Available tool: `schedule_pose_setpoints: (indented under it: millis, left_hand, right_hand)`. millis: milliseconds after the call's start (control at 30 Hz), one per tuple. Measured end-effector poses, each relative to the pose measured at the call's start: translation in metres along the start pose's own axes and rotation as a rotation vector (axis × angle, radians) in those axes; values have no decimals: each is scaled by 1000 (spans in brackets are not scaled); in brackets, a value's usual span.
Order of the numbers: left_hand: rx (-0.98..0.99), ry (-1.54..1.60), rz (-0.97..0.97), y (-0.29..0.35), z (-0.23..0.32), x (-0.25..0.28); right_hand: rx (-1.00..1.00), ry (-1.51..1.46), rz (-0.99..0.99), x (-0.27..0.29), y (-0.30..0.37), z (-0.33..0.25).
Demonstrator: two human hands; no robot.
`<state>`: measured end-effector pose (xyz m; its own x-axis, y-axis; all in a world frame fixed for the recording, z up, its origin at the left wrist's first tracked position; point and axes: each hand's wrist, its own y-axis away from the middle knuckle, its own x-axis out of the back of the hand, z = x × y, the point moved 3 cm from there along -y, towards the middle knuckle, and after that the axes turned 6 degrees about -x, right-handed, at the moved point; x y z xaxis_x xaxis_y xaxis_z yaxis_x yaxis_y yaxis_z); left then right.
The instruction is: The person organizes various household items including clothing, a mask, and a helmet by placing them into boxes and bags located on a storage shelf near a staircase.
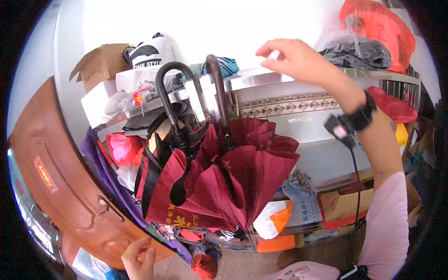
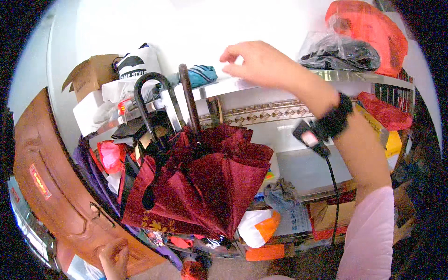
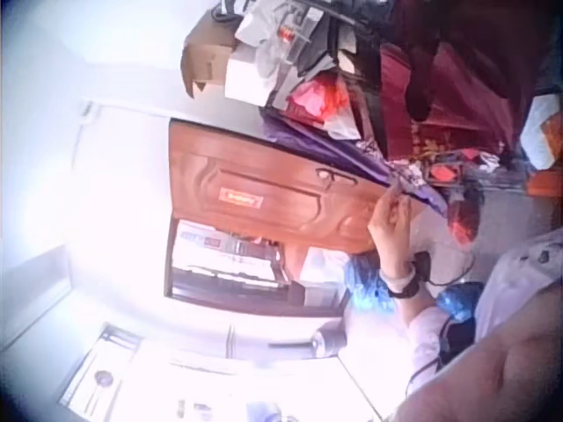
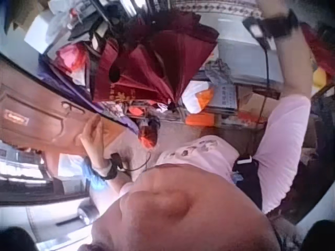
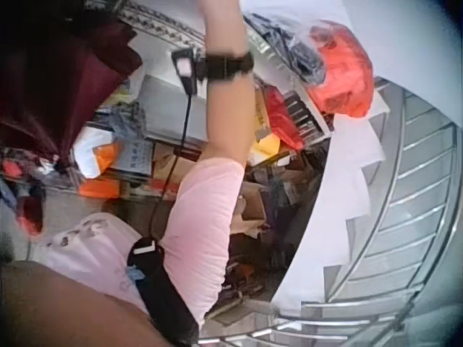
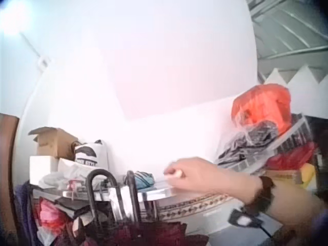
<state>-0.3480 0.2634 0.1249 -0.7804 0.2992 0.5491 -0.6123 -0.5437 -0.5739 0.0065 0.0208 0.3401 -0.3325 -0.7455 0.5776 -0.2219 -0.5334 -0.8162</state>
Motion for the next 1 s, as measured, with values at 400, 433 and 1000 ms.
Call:
schedule_pose_setpoints:
  millis: [400,433,1000]
  left_hand:
    - [315,-61,70,59,-98,48]
    - [348,-109,90,64,-104,47]
    - [27,-193,83,-110,-42,98]
  right_hand:
    - [-160,355,-394,-104,-158,35]
    - [-159,360,-401,-112,-167,41]
    - [-191,604,-651,-129,-186,50]
